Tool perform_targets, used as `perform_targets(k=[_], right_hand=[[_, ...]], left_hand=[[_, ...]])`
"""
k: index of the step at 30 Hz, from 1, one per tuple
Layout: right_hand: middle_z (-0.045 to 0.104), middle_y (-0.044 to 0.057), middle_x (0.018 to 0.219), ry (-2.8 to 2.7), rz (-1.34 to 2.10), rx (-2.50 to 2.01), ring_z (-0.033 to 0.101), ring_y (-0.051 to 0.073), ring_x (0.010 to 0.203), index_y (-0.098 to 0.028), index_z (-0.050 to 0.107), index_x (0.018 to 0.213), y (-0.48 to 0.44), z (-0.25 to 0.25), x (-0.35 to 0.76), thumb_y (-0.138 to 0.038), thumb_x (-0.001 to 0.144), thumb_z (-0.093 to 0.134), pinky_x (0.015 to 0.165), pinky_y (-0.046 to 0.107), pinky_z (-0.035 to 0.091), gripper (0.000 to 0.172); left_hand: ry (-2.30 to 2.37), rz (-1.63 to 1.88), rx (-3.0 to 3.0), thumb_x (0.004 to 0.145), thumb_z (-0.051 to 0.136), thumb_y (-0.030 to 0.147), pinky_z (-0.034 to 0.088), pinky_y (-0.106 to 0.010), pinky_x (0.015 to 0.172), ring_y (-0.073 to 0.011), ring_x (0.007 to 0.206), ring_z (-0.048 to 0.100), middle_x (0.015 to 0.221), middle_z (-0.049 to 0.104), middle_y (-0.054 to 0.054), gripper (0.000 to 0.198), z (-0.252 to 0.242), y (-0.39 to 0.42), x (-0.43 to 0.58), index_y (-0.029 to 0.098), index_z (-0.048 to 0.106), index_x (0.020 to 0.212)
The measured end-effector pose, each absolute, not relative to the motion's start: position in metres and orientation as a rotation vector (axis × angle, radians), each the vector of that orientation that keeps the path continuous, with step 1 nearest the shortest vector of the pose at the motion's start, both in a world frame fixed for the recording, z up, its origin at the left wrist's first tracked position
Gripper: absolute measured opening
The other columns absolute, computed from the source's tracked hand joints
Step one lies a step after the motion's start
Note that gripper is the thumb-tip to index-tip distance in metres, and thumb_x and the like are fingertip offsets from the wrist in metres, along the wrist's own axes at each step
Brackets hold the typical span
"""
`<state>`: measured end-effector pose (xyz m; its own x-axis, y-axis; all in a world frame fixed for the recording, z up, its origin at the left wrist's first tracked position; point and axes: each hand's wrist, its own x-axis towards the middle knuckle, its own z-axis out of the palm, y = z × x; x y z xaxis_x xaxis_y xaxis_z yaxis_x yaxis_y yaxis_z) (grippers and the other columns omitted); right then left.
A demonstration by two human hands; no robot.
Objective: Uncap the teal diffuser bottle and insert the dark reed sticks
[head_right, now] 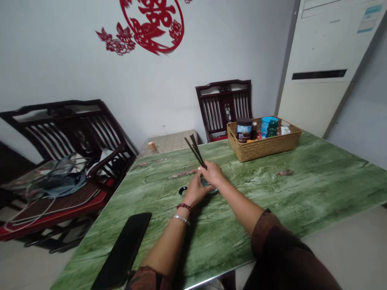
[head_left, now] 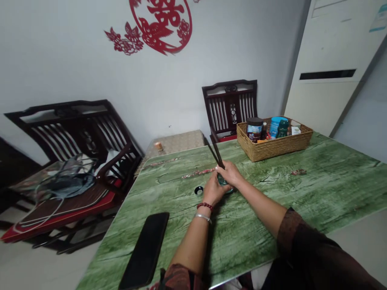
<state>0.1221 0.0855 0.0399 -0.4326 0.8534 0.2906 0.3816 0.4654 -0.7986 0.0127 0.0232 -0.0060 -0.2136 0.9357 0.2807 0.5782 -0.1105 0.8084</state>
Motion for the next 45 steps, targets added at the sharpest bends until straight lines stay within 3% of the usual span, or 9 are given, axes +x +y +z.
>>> perform_targets(k=[4, 7, 12, 18, 21, 25, 30, 37, 45], right_hand=[[0.071, 0.004, 0.080, -1.905, 0.921, -0.880, 0.068, 0.019, 0.081, -0.021, 0.062, 0.082, 0.066, 0.044, 0.133, -0.035, 0.095, 0.051, 0.077, 0.029, 0.049, 0.022], [0.066, 0.001, 0.072, -1.679, 1.054, -0.747, 0.066, 0.016, 0.069, -0.022, 0.056, 0.077, 0.058, 0.060, 0.135, -0.053, 0.097, 0.045, 0.072, 0.027, 0.051, 0.038], [0.056, -0.003, 0.066, -1.441, 1.031, -0.523, 0.056, 0.012, 0.053, -0.023, 0.049, 0.080, 0.055, 0.114, 0.161, -0.073, 0.092, 0.043, 0.057, 0.024, 0.048, 0.052], [0.063, 0.002, 0.075, -2.014, 0.489, -1.008, 0.063, 0.018, 0.073, -0.022, 0.060, 0.091, 0.074, 0.105, 0.248, -0.044, 0.100, 0.048, 0.069, 0.027, 0.045, 0.027], [0.072, 0.008, 0.086, -2.285, 0.244, -1.438, 0.067, 0.024, 0.084, -0.022, 0.067, 0.099, 0.087, 0.056, 0.293, -0.031, 0.097, 0.056, 0.073, 0.029, 0.042, 0.014], [0.075, 0.014, 0.098, -2.276, 0.042, -1.788, 0.069, 0.028, 0.089, -0.019, 0.070, 0.106, 0.095, 0.003, 0.334, -0.031, 0.095, 0.063, 0.072, 0.032, 0.040, 0.017], [0.070, 0.019, 0.111, -2.169, -0.076, -1.877, 0.067, 0.029, 0.100, -0.014, 0.067, 0.113, 0.100, -0.016, 0.348, -0.032, 0.096, 0.064, 0.077, 0.034, 0.041, 0.025], [0.067, 0.018, 0.113, -2.223, -0.174, -1.871, 0.060, 0.030, 0.106, -0.013, 0.066, 0.115, 0.109, -0.018, 0.348, -0.036, 0.096, 0.062, 0.089, 0.039, 0.041, 0.030], [0.066, 0.017, 0.112, -2.265, -0.120, -1.623, 0.055, 0.032, 0.110, -0.015, 0.066, 0.115, 0.092, 0.010, 0.333, -0.034, 0.094, 0.065, 0.093, 0.042, 0.037, 0.028]], left_hand=[[1.719, 1.218, 1.755, 0.063, 0.087, 0.030, 0.045, -0.054, 0.108, -0.0396, 0.131, 0.057, 0.140, 0.061, -0.021, 0.087, 0.000, 0.006, 0.021, 0.017, 0.053, 0.141], [1.623, 1.183, 1.870, 0.062, 0.088, 0.036, 0.037, -0.052, 0.117, -0.0369, 0.141, 0.047, 0.151, 0.051, -0.019, 0.094, 0.006, -0.005, 0.007, 0.020, 0.049, 0.146], [1.878, 1.154, 1.905, 0.083, 0.065, 0.035, 0.037, -0.052, 0.114, -0.0306, 0.134, 0.053, 0.140, 0.061, -0.013, 0.055, 0.009, -0.017, -0.040, 0.023, 0.060, 0.136], [2.007, 1.141, 1.703, 0.067, 0.075, 0.030, 0.047, -0.048, 0.095, -0.0296, 0.092, 0.066, 0.093, 0.071, -0.011, 0.021, -0.004, -0.018, -0.064, 0.025, 0.075, 0.087], [1.928, 1.226, 1.661, 0.071, 0.073, 0.043, 0.051, -0.042, 0.085, -0.0250, 0.081, 0.064, 0.080, 0.066, -0.007, 0.026, -0.001, -0.017, -0.061, 0.024, 0.074, 0.090], [1.448, 1.544, 1.326, 0.080, 0.067, 0.056, 0.055, -0.038, 0.080, -0.0173, 0.078, 0.064, 0.096, 0.065, -0.004, 0.049, 0.017, -0.011, -0.041, 0.024, 0.063, 0.117], [1.174, 1.821, 1.146, 0.066, 0.084, 0.046, 0.052, -0.036, 0.094, -0.0180, 0.096, 0.067, 0.102, 0.065, -0.003, 0.054, 0.023, 0.008, -0.001, 0.024, 0.053, 0.105], [1.276, 1.726, 1.418, 0.065, 0.085, 0.038, 0.049, -0.039, 0.101, -0.0210, 0.104, 0.066, 0.105, 0.066, -0.005, 0.046, 0.001, 0.021, 0.023, 0.022, 0.056, 0.097], [1.414, 1.585, 1.527, 0.077, 0.076, 0.040, 0.047, -0.041, 0.103, -0.0247, 0.112, 0.065, 0.117, 0.070, -0.009, 0.042, -0.006, 0.012, 0.017, 0.022, 0.067, 0.113]])
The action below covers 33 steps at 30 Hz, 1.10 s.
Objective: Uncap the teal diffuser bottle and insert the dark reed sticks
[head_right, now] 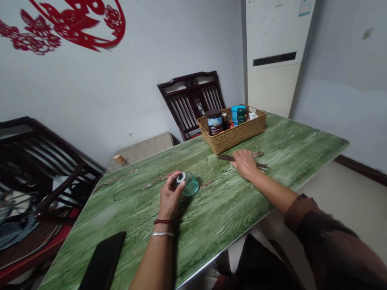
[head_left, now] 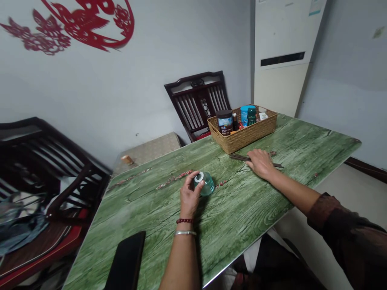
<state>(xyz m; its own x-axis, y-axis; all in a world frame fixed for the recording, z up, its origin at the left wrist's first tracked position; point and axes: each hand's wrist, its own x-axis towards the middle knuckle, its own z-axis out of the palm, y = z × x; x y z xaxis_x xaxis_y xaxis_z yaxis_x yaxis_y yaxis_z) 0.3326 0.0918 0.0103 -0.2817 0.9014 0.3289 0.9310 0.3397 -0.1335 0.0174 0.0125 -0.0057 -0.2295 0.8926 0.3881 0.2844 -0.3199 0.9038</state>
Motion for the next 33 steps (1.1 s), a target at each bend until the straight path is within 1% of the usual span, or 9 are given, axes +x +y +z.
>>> perform_targets(k=[2, 4, 8, 11, 15, 22, 27, 30, 33], right_hand=[[0.067, 0.015, 0.111, -2.317, 0.050, -1.390, 0.057, 0.030, 0.110, -0.017, 0.067, 0.114, 0.085, 0.024, 0.312, -0.032, 0.092, 0.068, 0.096, 0.041, 0.037, 0.026], [0.068, 0.012, 0.115, -2.326, 0.288, -1.152, 0.059, 0.028, 0.112, -0.020, 0.067, 0.116, 0.079, 0.033, 0.283, -0.032, 0.086, 0.075, 0.098, 0.039, 0.039, 0.033], [0.068, 0.008, 0.119, -2.251, 0.788, -0.950, 0.063, 0.028, 0.111, -0.022, 0.060, 0.127, 0.075, 0.022, 0.218, -0.031, 0.062, 0.091, 0.094, 0.039, 0.046, 0.073], [0.069, 0.008, 0.118, -2.170, 0.995, -0.874, 0.066, 0.027, 0.106, -0.019, 0.052, 0.135, 0.074, 0.000, 0.183, -0.027, 0.059, 0.090, 0.088, 0.035, 0.050, 0.085], [0.070, 0.007, 0.114, -2.012, 0.992, -0.851, 0.068, 0.026, 0.102, -0.020, 0.051, 0.134, 0.072, -0.020, 0.167, -0.026, 0.061, 0.087, 0.085, 0.033, 0.050, 0.081], [0.070, 0.003, 0.109, -2.020, 1.010, -0.867, 0.069, 0.025, 0.098, -0.025, 0.053, 0.128, 0.072, -0.019, 0.170, -0.025, 0.059, 0.087, 0.084, 0.033, 0.048, 0.077], [0.070, 0.004, 0.110, -2.047, 0.990, -0.857, 0.068, 0.025, 0.100, -0.024, 0.052, 0.127, 0.073, -0.021, 0.171, -0.029, 0.062, 0.086, 0.083, 0.031, 0.048, 0.075], [0.070, 0.003, 0.104, -2.051, 0.992, -0.885, 0.068, 0.025, 0.096, -0.023, 0.054, 0.124, 0.073, -0.021, 0.171, -0.030, 0.062, 0.086, 0.079, 0.030, 0.048, 0.071], [0.069, 0.002, 0.104, -2.043, 0.993, -0.884, 0.068, 0.024, 0.096, -0.024, 0.054, 0.125, 0.072, -0.020, 0.172, -0.029, 0.062, 0.086, 0.079, 0.030, 0.047, 0.072]], left_hand=[[1.407, 1.583, 1.528, 0.076, 0.076, 0.040, 0.048, -0.042, 0.101, -0.0248, 0.109, 0.066, 0.115, 0.070, -0.009, 0.041, -0.006, 0.014, 0.016, 0.021, 0.068, 0.112], [1.411, 1.579, 1.550, 0.076, 0.077, 0.040, 0.049, -0.041, 0.099, -0.0244, 0.107, 0.066, 0.113, 0.070, -0.008, 0.040, -0.005, 0.015, 0.017, 0.022, 0.067, 0.110], [1.511, 1.535, 1.687, 0.075, 0.079, 0.039, 0.049, -0.039, 0.098, -0.0236, 0.105, 0.065, 0.111, 0.068, -0.006, 0.039, -0.002, 0.016, 0.020, 0.022, 0.065, 0.108], [1.632, 1.489, 1.845, 0.079, 0.075, 0.040, 0.048, -0.041, 0.098, -0.0249, 0.106, 0.063, 0.111, 0.066, -0.007, 0.038, 0.001, 0.015, 0.023, 0.023, 0.065, 0.110], [1.769, 1.482, 1.948, 0.079, 0.073, 0.042, 0.047, -0.043, 0.097, -0.0273, 0.107, 0.061, 0.107, 0.067, -0.007, 0.035, 0.004, 0.014, 0.023, 0.023, 0.067, 0.108], [1.861, 1.472, 1.944, 0.078, 0.076, 0.045, 0.048, -0.044, 0.095, -0.0272, 0.102, 0.062, 0.105, 0.067, -0.007, 0.039, 0.003, 0.014, 0.023, 0.023, 0.069, 0.109], [1.674, 1.414, 2.041, 0.086, 0.068, 0.045, 0.045, -0.044, 0.102, -0.0272, 0.110, 0.060, 0.110, 0.068, -0.007, 0.040, 0.009, 0.009, 0.021, 0.024, 0.069, 0.120], [1.556, 1.324, 2.083, 0.091, 0.061, 0.043, 0.042, -0.045, 0.105, -0.0266, 0.116, 0.058, 0.118, 0.067, -0.008, 0.044, 0.012, 0.006, 0.019, 0.025, 0.064, 0.132], [1.589, 1.354, 2.004, 0.090, 0.063, 0.043, 0.043, -0.044, 0.105, -0.0268, 0.118, 0.059, 0.125, 0.065, -0.009, 0.048, 0.011, 0.005, 0.018, 0.024, 0.059, 0.134]])
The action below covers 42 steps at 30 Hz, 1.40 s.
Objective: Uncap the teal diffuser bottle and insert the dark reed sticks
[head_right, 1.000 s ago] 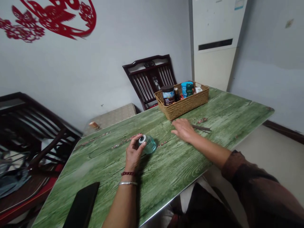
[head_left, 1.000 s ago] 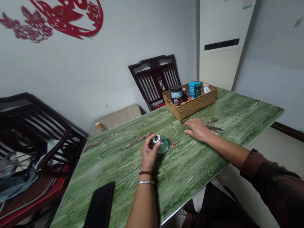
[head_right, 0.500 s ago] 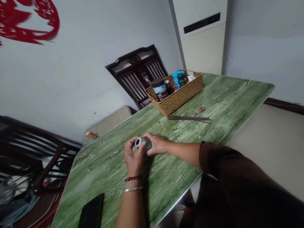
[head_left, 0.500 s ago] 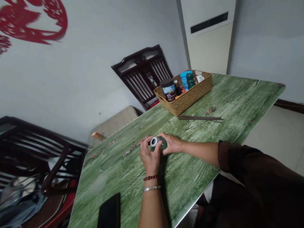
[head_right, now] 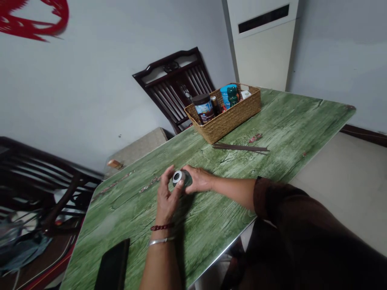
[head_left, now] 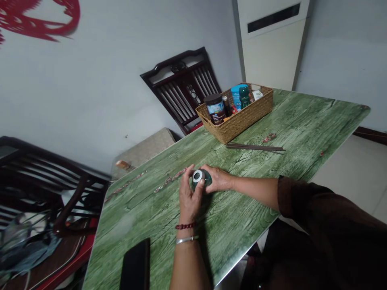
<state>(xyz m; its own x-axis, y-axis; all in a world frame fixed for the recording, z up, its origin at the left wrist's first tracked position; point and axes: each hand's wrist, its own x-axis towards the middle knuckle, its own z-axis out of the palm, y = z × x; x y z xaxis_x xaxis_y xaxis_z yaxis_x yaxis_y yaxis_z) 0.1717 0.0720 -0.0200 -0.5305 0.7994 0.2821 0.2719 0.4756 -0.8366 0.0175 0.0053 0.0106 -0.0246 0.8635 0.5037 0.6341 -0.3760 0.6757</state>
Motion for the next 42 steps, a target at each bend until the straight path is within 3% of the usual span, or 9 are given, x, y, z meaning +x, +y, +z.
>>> perform_targets(k=[6, 16, 23, 28, 33, 42], right_hand=[[0.069, 0.002, 0.107, -2.042, 1.038, -0.826, 0.067, 0.024, 0.097, -0.023, 0.053, 0.126, 0.069, -0.018, 0.172, -0.023, 0.060, 0.085, 0.080, 0.030, 0.047, 0.073], [0.069, 0.005, 0.110, -2.054, 1.002, -0.826, 0.068, 0.025, 0.100, -0.021, 0.050, 0.127, 0.073, -0.023, 0.172, -0.033, 0.063, 0.087, 0.083, 0.031, 0.048, 0.075], [0.068, 0.006, 0.115, -2.077, 0.985, -0.780, 0.068, 0.026, 0.102, -0.022, 0.048, 0.130, 0.071, -0.023, 0.171, -0.028, 0.065, 0.085, 0.085, 0.033, 0.049, 0.075], [0.067, 0.008, 0.119, -2.086, 0.984, -0.762, 0.067, 0.027, 0.106, -0.020, 0.047, 0.131, 0.072, -0.023, 0.169, -0.025, 0.064, 0.084, 0.088, 0.034, 0.049, 0.077], [0.067, 0.006, 0.115, -2.077, 0.992, -0.744, 0.068, 0.025, 0.101, -0.021, 0.048, 0.128, 0.072, -0.024, 0.168, -0.023, 0.064, 0.083, 0.085, 0.033, 0.049, 0.073], [0.068, 0.005, 0.110, -2.096, 0.970, -0.817, 0.068, 0.025, 0.098, -0.022, 0.049, 0.129, 0.068, -0.017, 0.171, -0.032, 0.064, 0.086, 0.079, 0.031, 0.049, 0.075]], left_hand=[[1.719, 1.408, 1.993, 0.081, 0.074, 0.045, 0.043, -0.044, 0.103, -0.0282, 0.113, 0.060, 0.110, 0.068, -0.007, 0.036, 0.008, 0.009, 0.020, 0.022, 0.067, 0.108], [1.332, 1.333, 1.744, 0.083, 0.073, 0.045, 0.044, -0.042, 0.106, -0.0277, 0.123, 0.059, 0.129, 0.064, -0.009, 0.048, 0.007, 0.004, 0.011, 0.024, 0.063, 0.125], [1.569, 1.484, 1.770, 0.078, 0.077, 0.037, 0.045, -0.041, 0.101, -0.0235, 0.106, 0.064, 0.105, 0.068, -0.005, 0.028, 0.004, 0.010, 0.026, 0.022, 0.064, 0.098], [1.365, 1.660, 1.417, 0.068, 0.083, 0.033, 0.049, -0.034, 0.089, -0.0189, 0.095, 0.065, 0.101, 0.067, -0.003, 0.034, -0.005, 0.016, 0.035, 0.022, 0.056, 0.086], [1.531, 1.747, 1.547, 0.066, 0.084, 0.031, 0.044, -0.034, 0.096, -0.0188, 0.099, 0.060, 0.094, 0.062, -0.001, 0.032, -0.006, 0.019, 0.041, 0.021, 0.057, 0.079], [1.321, 1.563, 1.538, 0.079, 0.077, 0.037, 0.049, -0.035, 0.094, -0.0207, 0.104, 0.064, 0.106, 0.067, -0.006, 0.028, 0.006, 0.009, 0.025, 0.023, 0.065, 0.099]])
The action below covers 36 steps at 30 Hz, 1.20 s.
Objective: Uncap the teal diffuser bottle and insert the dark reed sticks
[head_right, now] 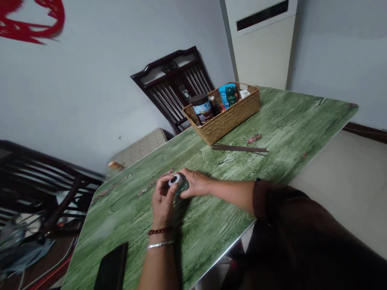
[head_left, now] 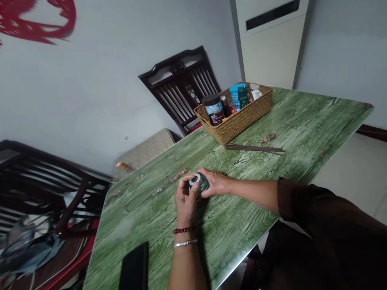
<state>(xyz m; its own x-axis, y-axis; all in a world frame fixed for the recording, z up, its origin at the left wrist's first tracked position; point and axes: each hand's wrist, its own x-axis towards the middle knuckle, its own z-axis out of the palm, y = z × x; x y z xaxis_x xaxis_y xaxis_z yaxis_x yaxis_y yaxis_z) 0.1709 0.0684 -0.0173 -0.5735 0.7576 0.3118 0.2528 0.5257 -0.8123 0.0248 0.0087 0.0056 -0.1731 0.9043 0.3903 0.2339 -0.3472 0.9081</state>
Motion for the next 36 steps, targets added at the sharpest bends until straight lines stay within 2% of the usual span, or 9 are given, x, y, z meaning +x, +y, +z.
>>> perform_targets(k=[4, 7, 10, 16, 23, 26, 31, 33, 36], right_hand=[[0.068, 0.007, 0.111, -2.120, 0.961, -0.836, 0.068, 0.026, 0.099, -0.020, 0.049, 0.129, 0.068, -0.015, 0.172, -0.034, 0.064, 0.086, 0.080, 0.032, 0.049, 0.076], [0.068, 0.007, 0.112, -2.124, 0.969, -0.850, 0.068, 0.026, 0.101, -0.020, 0.048, 0.130, 0.069, -0.013, 0.173, -0.036, 0.063, 0.088, 0.082, 0.033, 0.049, 0.079], [0.068, 0.007, 0.112, -2.123, 0.985, -0.849, 0.068, 0.026, 0.100, -0.021, 0.049, 0.129, 0.069, -0.013, 0.173, -0.037, 0.062, 0.090, 0.081, 0.033, 0.049, 0.080], [0.068, 0.004, 0.110, -2.089, 0.988, -0.815, 0.068, 0.024, 0.099, -0.022, 0.050, 0.126, 0.071, -0.018, 0.172, -0.032, 0.063, 0.088, 0.081, 0.031, 0.049, 0.074], [0.069, 0.005, 0.112, -2.083, 1.018, -0.833, 0.068, 0.025, 0.102, -0.023, 0.050, 0.127, 0.071, -0.017, 0.173, -0.032, 0.062, 0.089, 0.083, 0.033, 0.049, 0.077], [0.069, 0.005, 0.110, -2.084, 1.015, -0.843, 0.068, 0.025, 0.099, -0.023, 0.049, 0.127, 0.071, -0.017, 0.172, -0.032, 0.062, 0.089, 0.081, 0.032, 0.049, 0.076], [0.068, 0.006, 0.110, -2.120, 0.990, -0.817, 0.068, 0.026, 0.099, -0.020, 0.048, 0.128, 0.070, -0.017, 0.172, -0.031, 0.065, 0.084, 0.081, 0.033, 0.049, 0.073], [0.068, 0.006, 0.109, -2.123, 0.992, -0.812, 0.068, 0.026, 0.099, -0.020, 0.047, 0.128, 0.070, -0.017, 0.173, -0.032, 0.066, 0.084, 0.082, 0.033, 0.049, 0.073], [0.068, 0.005, 0.110, -2.111, 0.994, -0.820, 0.068, 0.026, 0.099, -0.021, 0.047, 0.129, 0.071, -0.018, 0.173, -0.033, 0.066, 0.085, 0.081, 0.032, 0.049, 0.074]], left_hand=[[1.315, 1.799, 1.396, 0.066, 0.087, 0.030, 0.048, -0.032, 0.095, -0.0175, 0.099, 0.065, 0.098, 0.066, -0.001, 0.037, 0.002, 0.016, 0.027, 0.022, 0.063, 0.093], [1.256, 1.918, 1.271, 0.067, 0.086, 0.031, 0.047, -0.032, 0.098, -0.0163, 0.101, 0.066, 0.099, 0.066, 0.000, 0.036, -0.002, 0.020, 0.026, 0.023, 0.062, 0.093], [1.249, 1.804, 1.268, 0.069, 0.085, 0.033, 0.048, -0.033, 0.098, -0.0182, 0.104, 0.066, 0.104, 0.069, -0.003, 0.036, -0.004, 0.018, 0.023, 0.023, 0.065, 0.097], [1.345, 1.612, 1.350, 0.070, 0.085, 0.037, 0.053, -0.033, 0.089, -0.0195, 0.098, 0.067, 0.105, 0.071, -0.005, 0.039, -0.001, 0.010, 0.024, 0.023, 0.070, 0.104], [1.281, 1.457, 1.497, 0.080, 0.076, 0.047, 0.051, -0.044, 0.101, -0.0265, 0.114, 0.065, 0.123, 0.069, -0.011, 0.047, 0.001, 0.004, 0.016, 0.025, 0.069, 0.121], [1.326, 1.456, 1.541, 0.075, 0.079, 0.048, 0.050, -0.044, 0.102, -0.0267, 0.113, 0.064, 0.120, 0.069, -0.011, 0.045, 0.002, 0.005, 0.017, 0.023, 0.071, 0.111], [1.467, 1.592, 1.593, 0.068, 0.085, 0.035, 0.046, -0.041, 0.104, -0.0233, 0.109, 0.064, 0.105, 0.069, -0.006, 0.029, 0.002, 0.013, 0.023, 0.022, 0.069, 0.087], [1.447, 1.633, 1.582, 0.065, 0.087, 0.033, 0.047, -0.039, 0.102, -0.0220, 0.108, 0.064, 0.103, 0.067, -0.004, 0.030, 0.001, 0.015, 0.024, 0.022, 0.067, 0.084], [1.424, 1.599, 1.500, 0.065, 0.087, 0.034, 0.050, -0.036, 0.096, -0.0208, 0.102, 0.065, 0.103, 0.067, -0.004, 0.037, 0.001, 0.014, 0.024, 0.022, 0.066, 0.093]])
